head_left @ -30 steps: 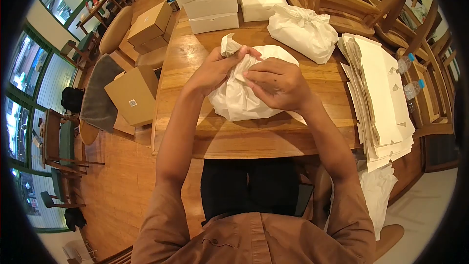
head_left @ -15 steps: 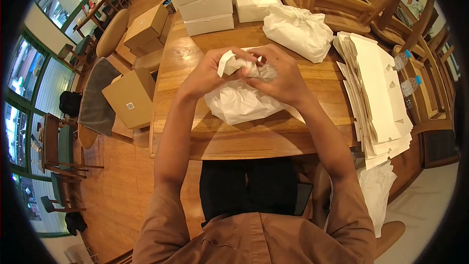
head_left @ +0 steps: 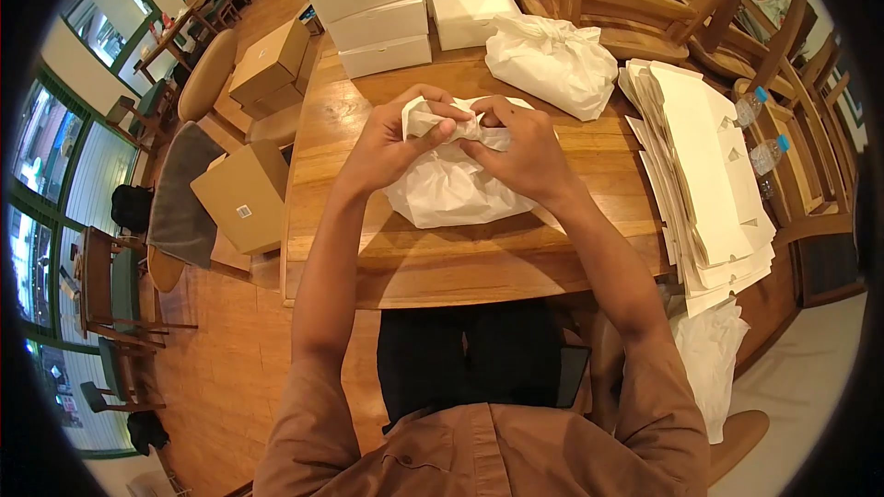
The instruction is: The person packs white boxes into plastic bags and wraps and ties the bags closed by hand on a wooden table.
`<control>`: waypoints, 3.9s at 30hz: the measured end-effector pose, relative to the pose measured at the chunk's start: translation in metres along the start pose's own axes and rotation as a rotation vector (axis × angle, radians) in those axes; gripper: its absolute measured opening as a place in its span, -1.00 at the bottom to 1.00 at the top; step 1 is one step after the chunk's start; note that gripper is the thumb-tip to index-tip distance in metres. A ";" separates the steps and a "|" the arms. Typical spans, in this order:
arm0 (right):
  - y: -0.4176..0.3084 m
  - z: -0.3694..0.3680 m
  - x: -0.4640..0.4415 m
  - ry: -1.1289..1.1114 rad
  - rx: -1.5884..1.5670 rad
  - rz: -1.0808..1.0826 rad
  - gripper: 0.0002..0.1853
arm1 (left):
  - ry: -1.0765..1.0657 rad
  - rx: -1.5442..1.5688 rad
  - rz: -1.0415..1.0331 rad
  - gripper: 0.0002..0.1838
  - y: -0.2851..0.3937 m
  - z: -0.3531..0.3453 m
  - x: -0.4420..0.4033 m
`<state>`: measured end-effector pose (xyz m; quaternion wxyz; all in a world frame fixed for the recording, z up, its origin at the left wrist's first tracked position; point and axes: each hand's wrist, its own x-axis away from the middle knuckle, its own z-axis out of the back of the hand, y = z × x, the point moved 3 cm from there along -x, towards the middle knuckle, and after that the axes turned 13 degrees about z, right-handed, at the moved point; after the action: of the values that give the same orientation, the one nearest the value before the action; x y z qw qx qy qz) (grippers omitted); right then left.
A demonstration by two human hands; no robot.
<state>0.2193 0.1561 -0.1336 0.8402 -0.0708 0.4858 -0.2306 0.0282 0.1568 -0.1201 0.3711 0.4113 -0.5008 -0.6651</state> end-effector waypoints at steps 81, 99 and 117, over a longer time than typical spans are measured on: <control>0.055 0.013 0.007 0.139 -0.068 -0.450 -0.52 | -0.165 -0.124 0.163 -0.52 0.006 -0.013 0.007; 0.079 0.023 0.013 0.183 0.025 -0.659 -0.50 | -0.259 -0.106 0.057 -0.42 0.000 -0.003 0.000; 0.095 0.005 0.027 0.346 -0.373 -0.251 -0.60 | 0.308 -0.002 -0.001 -0.71 -0.068 0.003 -0.020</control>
<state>0.2651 0.2270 -0.1850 0.6822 -0.2434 0.6433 -0.2479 0.0281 0.1913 -0.1826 0.4435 0.5083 -0.4373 -0.5948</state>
